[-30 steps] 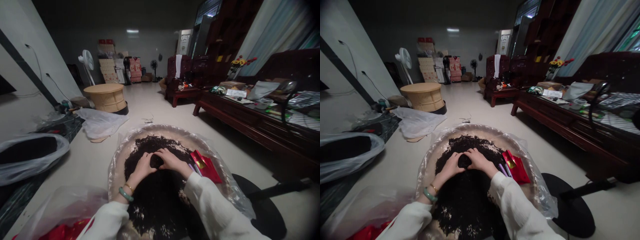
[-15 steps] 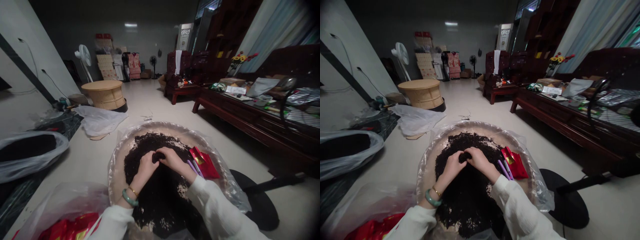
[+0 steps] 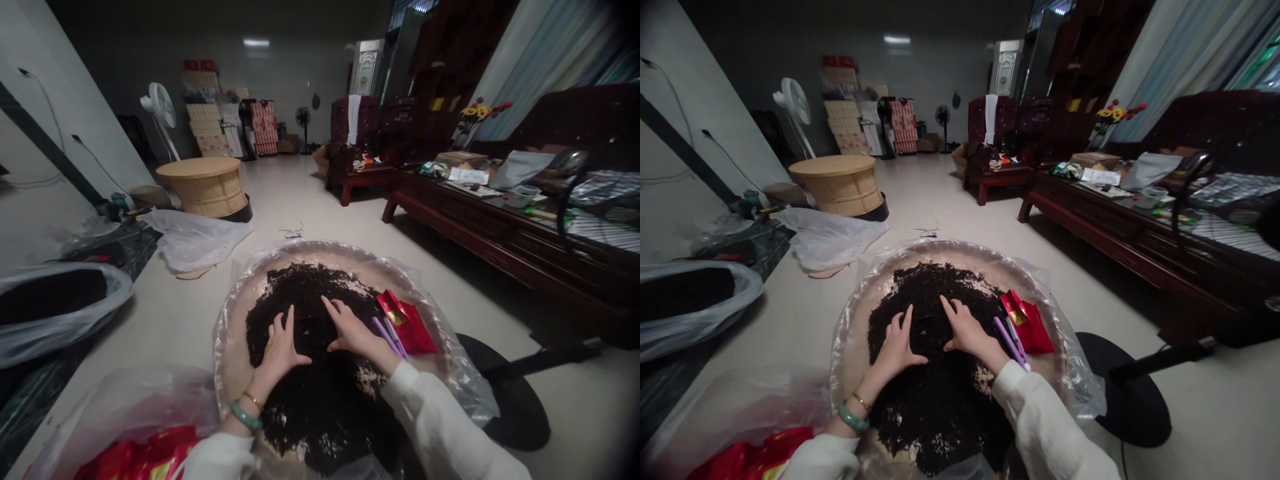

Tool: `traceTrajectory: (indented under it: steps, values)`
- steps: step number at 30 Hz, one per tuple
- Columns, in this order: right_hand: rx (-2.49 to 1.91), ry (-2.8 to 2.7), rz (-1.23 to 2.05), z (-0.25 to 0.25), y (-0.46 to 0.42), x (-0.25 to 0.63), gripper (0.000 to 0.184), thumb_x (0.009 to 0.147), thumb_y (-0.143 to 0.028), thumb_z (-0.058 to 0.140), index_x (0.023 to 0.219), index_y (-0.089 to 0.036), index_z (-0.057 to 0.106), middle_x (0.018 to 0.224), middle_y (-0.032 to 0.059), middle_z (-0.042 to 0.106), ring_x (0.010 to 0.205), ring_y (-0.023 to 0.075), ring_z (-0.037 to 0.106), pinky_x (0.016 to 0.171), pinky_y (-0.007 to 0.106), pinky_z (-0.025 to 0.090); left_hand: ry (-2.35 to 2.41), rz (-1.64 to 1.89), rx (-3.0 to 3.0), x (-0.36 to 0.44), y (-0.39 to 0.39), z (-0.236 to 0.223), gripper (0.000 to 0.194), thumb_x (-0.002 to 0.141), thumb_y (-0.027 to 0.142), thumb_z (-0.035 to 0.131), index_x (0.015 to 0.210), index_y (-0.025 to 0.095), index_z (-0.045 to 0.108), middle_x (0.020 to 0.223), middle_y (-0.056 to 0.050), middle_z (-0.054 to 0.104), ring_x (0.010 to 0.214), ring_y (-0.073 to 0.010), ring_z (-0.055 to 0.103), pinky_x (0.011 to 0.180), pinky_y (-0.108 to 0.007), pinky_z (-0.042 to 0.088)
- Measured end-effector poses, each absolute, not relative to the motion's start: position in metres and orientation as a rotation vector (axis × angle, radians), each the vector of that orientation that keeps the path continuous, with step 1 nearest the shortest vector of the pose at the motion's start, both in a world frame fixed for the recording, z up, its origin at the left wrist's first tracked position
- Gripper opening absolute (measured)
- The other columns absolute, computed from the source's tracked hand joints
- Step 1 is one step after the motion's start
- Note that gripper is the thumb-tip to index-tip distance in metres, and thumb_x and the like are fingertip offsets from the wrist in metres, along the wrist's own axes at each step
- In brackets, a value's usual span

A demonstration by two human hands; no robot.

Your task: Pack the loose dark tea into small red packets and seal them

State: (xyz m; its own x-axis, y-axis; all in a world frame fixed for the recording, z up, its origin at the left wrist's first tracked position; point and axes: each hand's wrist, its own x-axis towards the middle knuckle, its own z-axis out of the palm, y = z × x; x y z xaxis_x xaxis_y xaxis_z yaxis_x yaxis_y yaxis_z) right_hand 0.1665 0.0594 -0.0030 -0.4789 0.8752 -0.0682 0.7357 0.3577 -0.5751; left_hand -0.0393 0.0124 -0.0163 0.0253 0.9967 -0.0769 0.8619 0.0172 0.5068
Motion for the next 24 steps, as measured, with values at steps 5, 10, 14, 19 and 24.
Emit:
traceTrajectory:
  steps: [5,10,14,19,24]
  values:
    - [-1.425,-2.382,0.746,-0.002,0.064,0.148,0.111,0.053,-0.016,0.083,0.147,-0.024,0.024,0.128,0.0137,0.042,0.117,0.0302,0.048,0.097,0.042,0.043,1.807,0.593,1.908,-0.028,0.024,-0.015,0.103,0.057,0.017,0.078,0.144,0.024,0.024,0.129,-0.012,0.037,0.119,-0.0298,0.05,0.098,-0.04,0.043]
    - [-1.309,-2.301,0.724,0.01,0.074,0.146,0.071,0.065,-0.011,0.073,0.131,-0.024,0.05,0.112,0.0066,0.052,0.102,0.022,0.056,0.092,0.036,0.045,1.731,0.805,1.948,-0.021,0.035,-0.002,0.071,0.066,0.012,0.068,0.132,0.023,0.043,0.118,-0.007,0.046,0.108,-0.0234,0.057,0.096,-0.037,0.046]
    - [-1.331,-2.233,0.699,0.009,0.077,0.147,0.061,0.067,-0.008,0.07,0.125,-0.021,0.055,0.109,0.0073,0.055,0.101,0.0224,0.057,0.091,0.036,0.046,1.76,0.796,1.975,-0.016,0.039,0.003,0.06,0.07,0.013,0.065,0.127,0.021,0.047,0.118,-0.008,0.048,0.107,-0.0233,0.058,0.094,-0.035,0.047]
    - [-1.335,-2.225,0.785,0.008,0.072,0.152,0.068,0.067,-0.009,0.071,0.131,-0.021,0.051,0.116,0.0093,0.054,0.105,0.0228,0.056,0.093,0.036,0.045,1.88,0.594,2.013,-0.012,0.035,0.002,0.067,0.07,0.016,0.066,0.133,0.023,0.043,0.129,-0.009,0.044,0.109,-0.0247,0.057,0.093,-0.035,0.047]
    - [-1.408,-2.21,0.671,0.014,0.081,0.187,0.066,0.07,-0.014,0.072,0.131,-0.022,0.05,0.121,0.0095,0.054,0.107,0.0226,0.055,0.095,0.035,0.044,1.949,0.449,2.109,-0.011,0.035,0.007,0.069,0.069,0.018,0.068,0.133,0.026,0.044,0.133,-0.008,0.046,0.112,-0.0281,0.049,0.093,-0.037,0.044]
